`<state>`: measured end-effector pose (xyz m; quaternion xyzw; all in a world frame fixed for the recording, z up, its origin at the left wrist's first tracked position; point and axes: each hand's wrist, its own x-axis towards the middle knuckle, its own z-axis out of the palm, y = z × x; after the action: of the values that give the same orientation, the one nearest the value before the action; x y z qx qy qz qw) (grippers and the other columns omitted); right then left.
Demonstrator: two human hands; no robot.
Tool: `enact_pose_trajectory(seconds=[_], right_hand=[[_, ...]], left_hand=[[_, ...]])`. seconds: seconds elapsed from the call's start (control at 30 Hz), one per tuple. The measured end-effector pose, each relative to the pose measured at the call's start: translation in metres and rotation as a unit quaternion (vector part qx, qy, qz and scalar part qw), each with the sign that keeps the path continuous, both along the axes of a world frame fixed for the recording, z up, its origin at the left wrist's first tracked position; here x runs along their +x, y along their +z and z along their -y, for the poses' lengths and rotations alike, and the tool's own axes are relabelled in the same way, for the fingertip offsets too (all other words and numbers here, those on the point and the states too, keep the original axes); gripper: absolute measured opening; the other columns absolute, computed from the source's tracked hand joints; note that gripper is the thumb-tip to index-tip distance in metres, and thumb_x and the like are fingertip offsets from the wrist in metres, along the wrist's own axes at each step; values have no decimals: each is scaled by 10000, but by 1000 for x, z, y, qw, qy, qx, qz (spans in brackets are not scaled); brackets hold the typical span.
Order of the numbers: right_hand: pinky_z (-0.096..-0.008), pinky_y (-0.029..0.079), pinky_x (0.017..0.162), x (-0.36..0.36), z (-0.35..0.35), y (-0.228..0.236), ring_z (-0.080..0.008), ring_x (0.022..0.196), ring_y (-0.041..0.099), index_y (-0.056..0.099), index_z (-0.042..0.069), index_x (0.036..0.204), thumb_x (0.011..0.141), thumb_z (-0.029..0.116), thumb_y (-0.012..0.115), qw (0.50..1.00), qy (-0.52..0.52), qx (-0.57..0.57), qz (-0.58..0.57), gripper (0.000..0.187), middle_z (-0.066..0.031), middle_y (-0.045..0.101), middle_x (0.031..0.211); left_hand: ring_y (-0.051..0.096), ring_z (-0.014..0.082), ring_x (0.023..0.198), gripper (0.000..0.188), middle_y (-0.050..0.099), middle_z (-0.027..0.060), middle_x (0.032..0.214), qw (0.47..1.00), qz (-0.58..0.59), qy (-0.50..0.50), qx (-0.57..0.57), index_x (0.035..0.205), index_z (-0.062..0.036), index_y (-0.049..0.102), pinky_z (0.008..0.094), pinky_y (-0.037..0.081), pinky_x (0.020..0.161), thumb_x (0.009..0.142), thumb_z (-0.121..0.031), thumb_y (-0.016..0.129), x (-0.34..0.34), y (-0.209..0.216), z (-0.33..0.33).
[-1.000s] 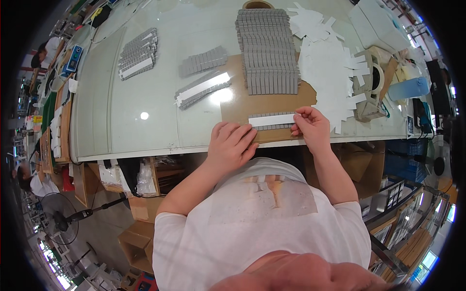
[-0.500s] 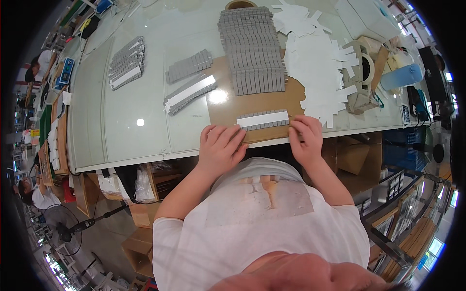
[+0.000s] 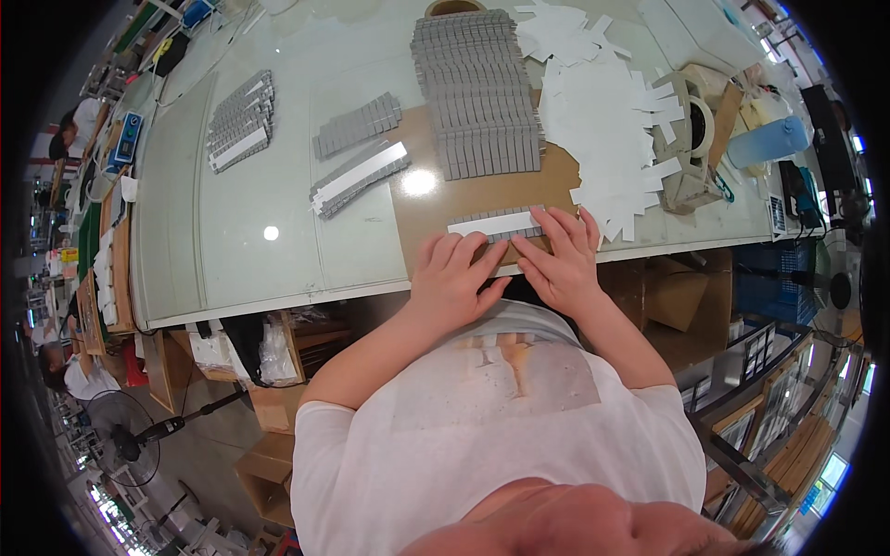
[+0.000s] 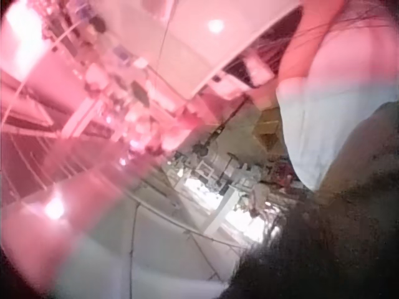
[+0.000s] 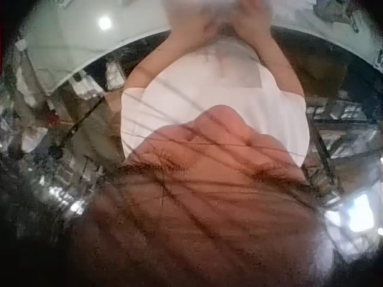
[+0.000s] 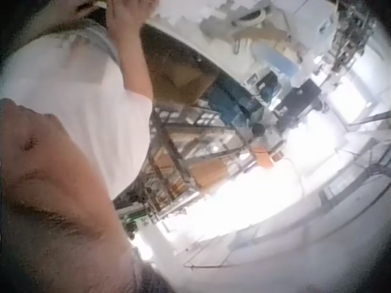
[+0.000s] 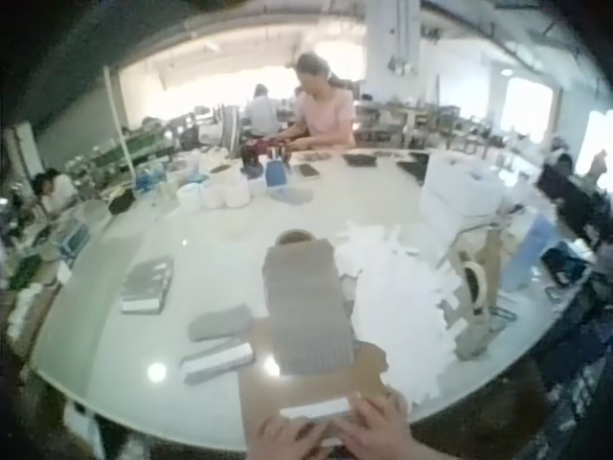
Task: Assembling small white paper or plastic strips onto grey corrugated components at a factory workbench using scissors and tape.
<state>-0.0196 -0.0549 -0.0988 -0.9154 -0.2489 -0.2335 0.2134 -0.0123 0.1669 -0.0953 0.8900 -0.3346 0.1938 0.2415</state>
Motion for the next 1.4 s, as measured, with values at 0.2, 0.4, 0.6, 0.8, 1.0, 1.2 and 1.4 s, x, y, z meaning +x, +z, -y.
enact_pose_trajectory(seconds=[0.2, 0.4, 0.6, 0.8, 1.0, 1.2, 1.4], right_hand=[[-529, 239, 1143, -1, 1, 0, -317, 1269, 494, 760, 160, 1130, 879, 261, 692, 1000, -6, -4, -6, 279, -116, 587, 1373], [-528, 243, 1141, 0, 2, -2, -318, 1263, 497, 762, 161, 1126, 881, 262, 689, 1000, -5, -3, -3, 275, -116, 588, 1371], [-519, 261, 1131, 0, 3, -3, -302, 1224, 526, 763, 139, 1084, 850, 242, 710, 1000, -12, 19, 13, 262, -113, 618, 1329], [-523, 265, 1126, 1, 1, -4, -303, 1218, 528, 761, 121, 1074, 847, 229, 709, 1000, -16, 17, 16, 257, -117, 623, 1320], [-530, 262, 1127, 0, 2, -4, -302, 1219, 528, 761, 126, 1073, 852, 237, 708, 1000, -10, 17, 9, 254, -114, 629, 1312], [-531, 258, 1131, 0, 2, -4, -300, 1223, 527, 764, 144, 1083, 855, 261, 706, 999, -22, 21, 9, 262, -104, 626, 1319], [-527, 236, 1144, 0, 0, -1, -314, 1262, 500, 766, 143, 1113, 884, 271, 676, 1000, -7, 0, -8, 278, -114, 609, 1349]], left_hand=[[502, 237, 1054, 467, 549, 20, 1160, 1000, 3, 4, 4, 1175, -164, 694, 435, 363, 979, 758, -351, 786, 0, -2, 1], [492, 233, 1054, 465, 541, 24, 1145, 1000, 10, 1, 12, 1184, -135, 660, 429, 396, 954, 777, -327, 773, 0, 3, 1], [494, 224, 1076, 536, 539, 29, 1193, 999, 28, -2, 35, 1257, -151, 636, 433, 394, 969, 778, -347, 774, 0, 4, 2], [495, 231, 1085, 632, 520, 44, 1236, 999, 12, -11, 51, 1333, -159, 603, 444, 394, 987, 763, -361, 785, 1, 1, 4], [476, 229, 1119, 614, 514, 34, 1242, 998, 11, -4, 63, 1298, -197, 626, 443, 358, 1017, 743, -393, 800, 0, -3, 4], [478, 231, 1100, 582, 522, 32, 1226, 998, 23, -5, 51, 1269, -192, 644, 433, 376, 995, 738, -372, 801, 1, -2, 4], [517, 225, 1054, 566, 536, 41, 1199, 999, 21, -4, 30, 1260, -138, 629, 443, 398, 989, 752, -334, 785, 0, -2, 2]])
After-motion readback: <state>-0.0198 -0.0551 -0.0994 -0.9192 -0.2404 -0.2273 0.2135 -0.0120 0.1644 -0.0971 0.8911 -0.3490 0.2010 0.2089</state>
